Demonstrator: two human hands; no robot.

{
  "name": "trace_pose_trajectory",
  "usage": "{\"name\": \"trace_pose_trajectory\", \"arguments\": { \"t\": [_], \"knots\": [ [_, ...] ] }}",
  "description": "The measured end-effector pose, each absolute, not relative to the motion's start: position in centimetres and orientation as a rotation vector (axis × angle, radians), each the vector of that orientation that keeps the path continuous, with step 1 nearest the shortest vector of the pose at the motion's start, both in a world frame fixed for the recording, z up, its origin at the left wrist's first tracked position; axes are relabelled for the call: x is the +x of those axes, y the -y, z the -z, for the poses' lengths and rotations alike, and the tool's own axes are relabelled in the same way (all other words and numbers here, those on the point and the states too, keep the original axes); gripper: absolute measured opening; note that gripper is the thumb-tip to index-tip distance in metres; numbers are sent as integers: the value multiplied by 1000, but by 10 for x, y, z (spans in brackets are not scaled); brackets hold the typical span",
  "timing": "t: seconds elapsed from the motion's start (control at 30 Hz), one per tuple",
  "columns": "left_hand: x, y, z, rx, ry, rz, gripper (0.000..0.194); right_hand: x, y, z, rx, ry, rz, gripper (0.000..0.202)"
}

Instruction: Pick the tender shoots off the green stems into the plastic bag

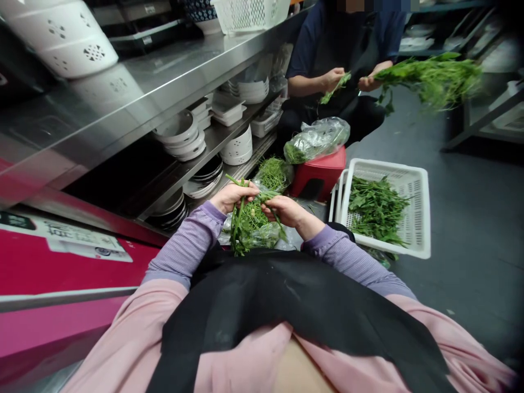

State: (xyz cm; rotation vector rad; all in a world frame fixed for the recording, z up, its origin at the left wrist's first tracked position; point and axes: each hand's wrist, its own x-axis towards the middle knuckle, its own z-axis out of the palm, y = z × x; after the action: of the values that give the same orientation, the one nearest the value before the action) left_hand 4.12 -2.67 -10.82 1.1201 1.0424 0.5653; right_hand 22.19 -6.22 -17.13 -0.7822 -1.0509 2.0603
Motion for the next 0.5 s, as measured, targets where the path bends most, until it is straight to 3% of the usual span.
{"name": "trace_pose_trajectory", "arguments": {
  "t": [0.5],
  "knots": [
    [24,28,107,1084,-882,-714,41,223,74,173,-724,1044,-2010,16]
  ]
}}
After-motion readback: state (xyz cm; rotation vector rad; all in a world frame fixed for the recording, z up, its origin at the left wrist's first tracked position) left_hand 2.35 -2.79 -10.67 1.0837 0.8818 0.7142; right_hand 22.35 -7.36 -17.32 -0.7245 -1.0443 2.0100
